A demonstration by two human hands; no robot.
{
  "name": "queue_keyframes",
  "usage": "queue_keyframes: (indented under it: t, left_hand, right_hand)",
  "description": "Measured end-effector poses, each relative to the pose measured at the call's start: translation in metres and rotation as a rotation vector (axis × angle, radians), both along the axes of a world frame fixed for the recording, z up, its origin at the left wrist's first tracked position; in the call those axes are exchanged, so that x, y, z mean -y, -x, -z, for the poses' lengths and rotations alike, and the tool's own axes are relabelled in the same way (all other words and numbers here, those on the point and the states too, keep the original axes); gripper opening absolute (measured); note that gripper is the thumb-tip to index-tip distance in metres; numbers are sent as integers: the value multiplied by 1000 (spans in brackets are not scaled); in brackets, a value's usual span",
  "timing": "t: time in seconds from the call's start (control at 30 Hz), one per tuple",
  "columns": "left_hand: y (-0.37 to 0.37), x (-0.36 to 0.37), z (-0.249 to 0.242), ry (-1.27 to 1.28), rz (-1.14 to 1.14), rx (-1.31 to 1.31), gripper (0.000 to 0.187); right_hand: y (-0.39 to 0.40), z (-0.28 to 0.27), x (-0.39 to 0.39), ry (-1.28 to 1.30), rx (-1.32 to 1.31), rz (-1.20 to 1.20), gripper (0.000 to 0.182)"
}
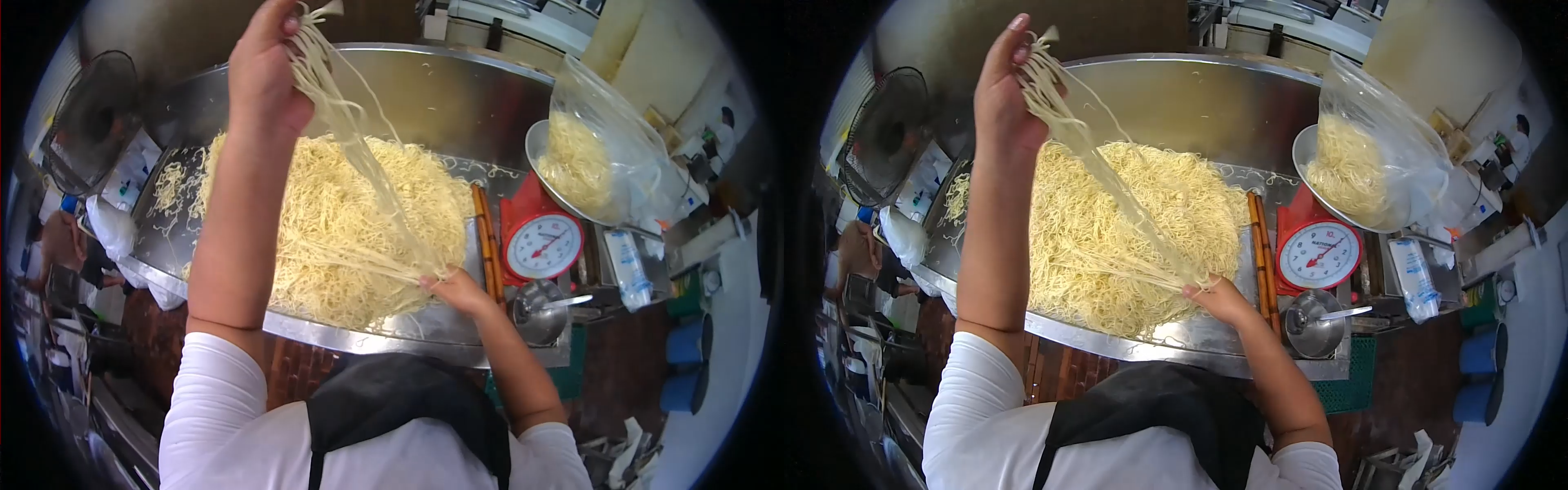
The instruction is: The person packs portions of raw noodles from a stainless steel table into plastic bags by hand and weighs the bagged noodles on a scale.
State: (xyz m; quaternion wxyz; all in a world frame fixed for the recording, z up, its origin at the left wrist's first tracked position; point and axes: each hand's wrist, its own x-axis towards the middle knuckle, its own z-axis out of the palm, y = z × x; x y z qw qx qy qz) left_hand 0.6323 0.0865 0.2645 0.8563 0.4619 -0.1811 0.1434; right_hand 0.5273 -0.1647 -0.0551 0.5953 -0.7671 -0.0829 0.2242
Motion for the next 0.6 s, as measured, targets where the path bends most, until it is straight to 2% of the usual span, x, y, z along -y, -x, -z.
queue_keyframes:
  t: [0.07,0.17,0.23,0.27,0.33,0.4,0.47,0.53,0.6]
  left_hand:
    - [-8,-13,-8,-30,67,36,36]
    - [0,3,-12,-82,-28,-15,37]
    - [6,11,-7,-153,-26,-57,37]
    - [6,13,-2,-189,-42,-59,38]
    - [8,20,6,-153,26,-84,39]
    - [12,31,15,-135,57,-89,40]
    - [20,40,19,-99,109,-81,40]
    - [30,46,22,-50,183,-59,40]
    - [44,42,18,20,181,-93,39]
  right_hand:
    - [5,21,11,16,-8,60,41]
    - [3,20,17,13,24,12,44]
    - [-3,7,20,203,82,60,47]
    - [-8,-2,22,298,111,85,49]
    - [-10,-82,10,603,211,74,55]
    - [-18,-108,-6,443,520,210,58]
    - [-12,-162,-39,117,531,256,60]
    - [-14,-157,-69,-96,671,192,53]
    - [-15,-142,-77,119,429,-108,46]
